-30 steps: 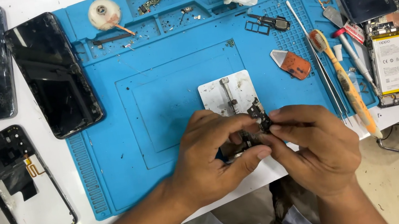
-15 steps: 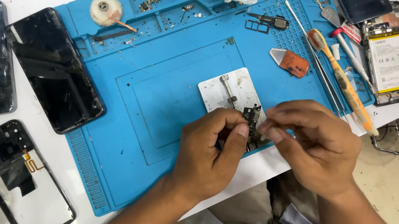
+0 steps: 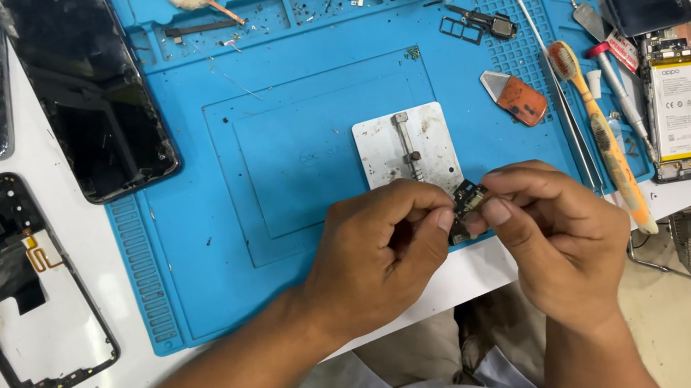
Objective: Using a heat gun and tweezers to desolder or adjust a component on a mobile phone motherboard
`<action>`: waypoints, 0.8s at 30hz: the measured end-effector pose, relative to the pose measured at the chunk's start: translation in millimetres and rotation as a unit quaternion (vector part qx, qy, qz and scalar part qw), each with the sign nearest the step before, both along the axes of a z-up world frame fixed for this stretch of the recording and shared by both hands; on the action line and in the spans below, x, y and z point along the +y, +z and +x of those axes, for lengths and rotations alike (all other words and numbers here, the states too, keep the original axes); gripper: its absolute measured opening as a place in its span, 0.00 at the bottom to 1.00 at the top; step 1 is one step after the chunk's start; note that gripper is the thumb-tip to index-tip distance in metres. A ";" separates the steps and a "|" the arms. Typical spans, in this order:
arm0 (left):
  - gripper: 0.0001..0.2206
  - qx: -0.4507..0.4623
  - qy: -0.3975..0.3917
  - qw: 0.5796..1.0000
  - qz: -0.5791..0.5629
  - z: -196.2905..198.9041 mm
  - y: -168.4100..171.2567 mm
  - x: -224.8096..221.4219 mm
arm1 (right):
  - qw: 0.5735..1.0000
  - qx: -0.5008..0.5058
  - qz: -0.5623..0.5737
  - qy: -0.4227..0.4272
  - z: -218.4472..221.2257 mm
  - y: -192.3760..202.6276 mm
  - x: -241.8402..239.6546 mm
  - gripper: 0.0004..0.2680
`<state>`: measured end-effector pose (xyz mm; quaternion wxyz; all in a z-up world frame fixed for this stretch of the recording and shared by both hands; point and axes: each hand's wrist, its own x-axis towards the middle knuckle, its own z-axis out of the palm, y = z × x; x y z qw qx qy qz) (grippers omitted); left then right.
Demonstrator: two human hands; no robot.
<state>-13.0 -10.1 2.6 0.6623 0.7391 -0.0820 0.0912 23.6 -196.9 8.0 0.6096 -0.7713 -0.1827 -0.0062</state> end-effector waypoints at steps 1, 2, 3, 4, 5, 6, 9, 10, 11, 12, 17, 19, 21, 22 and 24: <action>0.05 0.000 0.001 1.000 -0.002 0.3 1.2 0.0 | 1.000 0.000 -0.002 0.001 -0.4 -0.6 -0.7 0.05; 0.05 0.002 0.005 1.000 -0.004 0.5 2.3 0.0 | 1.000 0.005 0.003 -0.003 -0.9 -1.1 -1.4 0.05; 0.05 0.003 0.009 1.000 -0.007 0.9 3.5 0.3 | 1.000 0.010 0.008 -0.006 -0.8 -1.7 -1.7 0.05; 0.05 0.002 0.012 1.000 -0.008 1.6 3.2 0.4 | 1.000 0.010 0.006 -0.004 -0.8 -4.1 -3.1 0.05; 0.05 -0.004 0.011 1.000 -0.008 1.6 2.8 0.4 | 1.000 0.015 0.015 -0.011 -1.2 -6.6 -4.6 0.05; 0.06 -0.010 0.010 1.000 -0.009 1.5 2.2 0.3 | 0.999 0.021 0.023 -0.017 -1.6 -9.1 -6.3 0.05; 0.07 -0.015 0.010 1.000 -0.007 1.9 1.8 1.3 | 0.999 0.020 0.016 -0.021 -1.6 -13.3 -9.4 0.05; 0.07 -0.014 0.010 1.000 -0.009 1.9 1.5 1.6 | 0.999 0.020 0.015 -0.020 -1.6 -14.6 -9.8 0.05; 0.07 -0.008 0.005 1.000 -0.009 1.8 1.3 1.7 | 0.999 0.028 0.027 -0.020 -2.0 -15.7 -10.4 0.05; 0.08 -0.001 0.000 1.000 -0.009 1.6 1.2 1.8 | 0.998 0.036 0.040 -0.019 -2.4 -16.8 -11.0 0.05; 0.08 -0.003 0.005 1.000 -0.008 2.3 2.6 1.5 | 0.997 0.044 0.062 -0.018 -2.9 -23.8 -15.0 0.05; 0.07 -0.007 0.006 1.000 -0.010 2.3 2.9 2.0 | 0.996 0.048 0.075 -0.013 -2.8 -25.4 -16.2 0.06; 0.07 -0.006 0.006 1.000 -0.013 1.9 2.6 2.3 | 0.994 0.051 0.095 -0.006 -2.8 -26.7 -17.8 0.05; 0.07 -0.005 0.007 1.000 -0.014 1.7 1.9 2.1 | 0.994 0.052 0.094 -0.005 -3.2 -28.3 -19.6 0.05; 0.07 -0.014 0.009 1.000 -0.024 1.6 1.0 1.8 | 0.990 0.070 0.122 -0.006 -3.8 -31.0 -23.4 0.06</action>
